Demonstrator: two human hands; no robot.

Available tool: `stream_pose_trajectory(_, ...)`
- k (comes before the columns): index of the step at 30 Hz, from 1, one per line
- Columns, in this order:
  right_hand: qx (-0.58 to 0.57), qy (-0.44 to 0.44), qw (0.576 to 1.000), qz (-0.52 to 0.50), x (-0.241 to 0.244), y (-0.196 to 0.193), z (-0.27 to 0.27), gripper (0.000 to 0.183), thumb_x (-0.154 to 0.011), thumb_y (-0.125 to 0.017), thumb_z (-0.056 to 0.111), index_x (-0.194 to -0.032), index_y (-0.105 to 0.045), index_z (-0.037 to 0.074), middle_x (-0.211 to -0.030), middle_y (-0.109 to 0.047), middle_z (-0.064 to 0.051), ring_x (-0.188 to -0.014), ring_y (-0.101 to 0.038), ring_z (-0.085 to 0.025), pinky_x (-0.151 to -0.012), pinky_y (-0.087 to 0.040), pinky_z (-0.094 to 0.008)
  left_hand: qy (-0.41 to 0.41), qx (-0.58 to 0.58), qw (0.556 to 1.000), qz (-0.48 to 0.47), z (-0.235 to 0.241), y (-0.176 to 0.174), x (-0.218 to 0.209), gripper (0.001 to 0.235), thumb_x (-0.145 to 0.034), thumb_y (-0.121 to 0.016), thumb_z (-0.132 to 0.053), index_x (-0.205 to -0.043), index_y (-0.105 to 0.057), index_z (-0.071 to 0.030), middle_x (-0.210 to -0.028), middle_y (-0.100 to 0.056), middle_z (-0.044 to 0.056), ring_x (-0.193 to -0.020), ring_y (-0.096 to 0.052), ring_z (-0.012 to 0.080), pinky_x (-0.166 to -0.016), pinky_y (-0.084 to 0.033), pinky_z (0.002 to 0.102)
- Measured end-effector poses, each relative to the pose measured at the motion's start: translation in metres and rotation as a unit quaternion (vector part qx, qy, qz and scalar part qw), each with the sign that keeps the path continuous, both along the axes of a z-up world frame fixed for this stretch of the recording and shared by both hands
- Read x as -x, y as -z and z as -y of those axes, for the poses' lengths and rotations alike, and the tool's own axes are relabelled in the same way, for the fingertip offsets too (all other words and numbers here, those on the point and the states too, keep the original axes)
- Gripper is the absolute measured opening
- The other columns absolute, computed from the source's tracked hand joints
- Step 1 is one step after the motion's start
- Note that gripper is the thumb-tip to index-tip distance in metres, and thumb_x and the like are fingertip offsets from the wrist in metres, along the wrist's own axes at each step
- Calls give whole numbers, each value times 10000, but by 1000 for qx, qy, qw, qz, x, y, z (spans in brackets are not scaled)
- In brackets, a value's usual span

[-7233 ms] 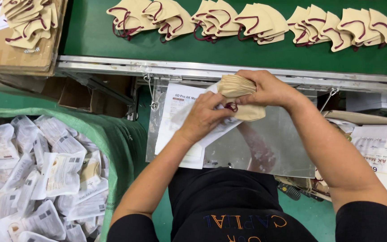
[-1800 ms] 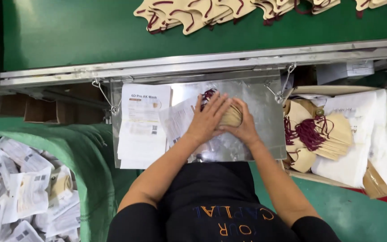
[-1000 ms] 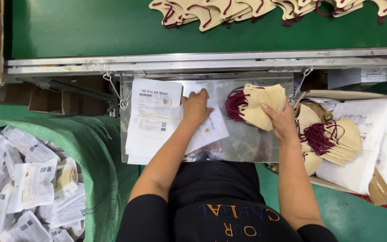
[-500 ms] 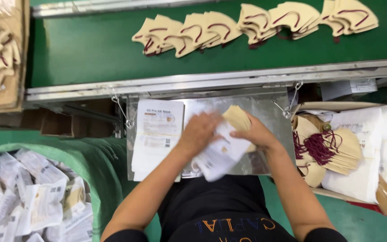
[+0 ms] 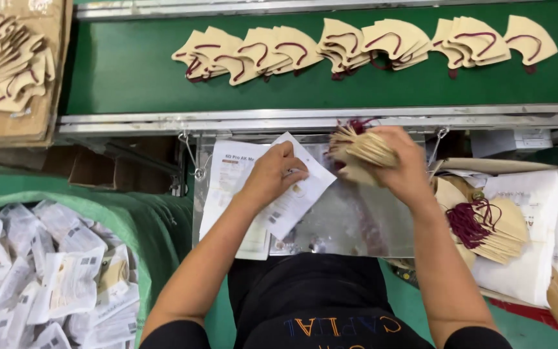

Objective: Packaging face masks into clear plastic bags at an industrial workstation.

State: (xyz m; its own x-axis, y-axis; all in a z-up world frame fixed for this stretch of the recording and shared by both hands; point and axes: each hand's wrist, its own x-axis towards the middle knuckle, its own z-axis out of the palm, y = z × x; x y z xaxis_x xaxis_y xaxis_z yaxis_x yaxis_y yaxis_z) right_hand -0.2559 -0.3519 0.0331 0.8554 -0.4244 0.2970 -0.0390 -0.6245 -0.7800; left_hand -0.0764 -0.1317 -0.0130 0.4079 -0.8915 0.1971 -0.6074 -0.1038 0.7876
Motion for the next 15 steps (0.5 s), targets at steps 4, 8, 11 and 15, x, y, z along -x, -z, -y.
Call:
stream_pose_trajectory(4, -346, -294, 887, 81, -13, -41, -1, 405, -735, -836, 52, -1106, -675, 33, -1358, -621, -86, -1241, -650, -204, -1024, -568, -364, 26, -34, 998, 36, 4, 2, -1, 157, -790, -849, -174, -914, -775, -114, -872, -558, 72, -860, -593, 268, -741, -509, 388)
stream_pose_trajectory(8, -512, -124, 835, -157, -30, 33, 33, 559, -673, -829, -5, -1208, -681, 54, -1182, -731, -102, -1078, -709, -221, -938, -578, -402, 111, 72, 991, 26, 6, -6, 2, 199, -774, -835, -129, -945, -743, -90, -1000, -609, 51, -959, -607, 265, -822, -532, 362)
stream_pose_trajectory(11, -323, -172, 908, -202, -52, 58, 39, 512, -746, -807, 45, -1247, -703, 43, -1172, -766, -78, -1060, -723, -218, -940, -577, -378, 129, 96, 987, 16, 6, -7, 9, 186, -781, -832, -144, -938, -740, -106, -1032, -613, 45, -1013, -603, 265, -878, -523, 378)
stream_pose_trajectory(15, 70, -93, 960, -255, -75, 0, -14, 477, -865, -874, 261, -1239, -670, 44, -1087, -749, -131, -1032, -757, -278, -887, -561, -359, 73, 99, 989, 76, 7, -5, 19, 166, -793, -829, -209, -924, -749, -147, -1069, -593, 47, -1053, -572, 278, -896, -475, 419)
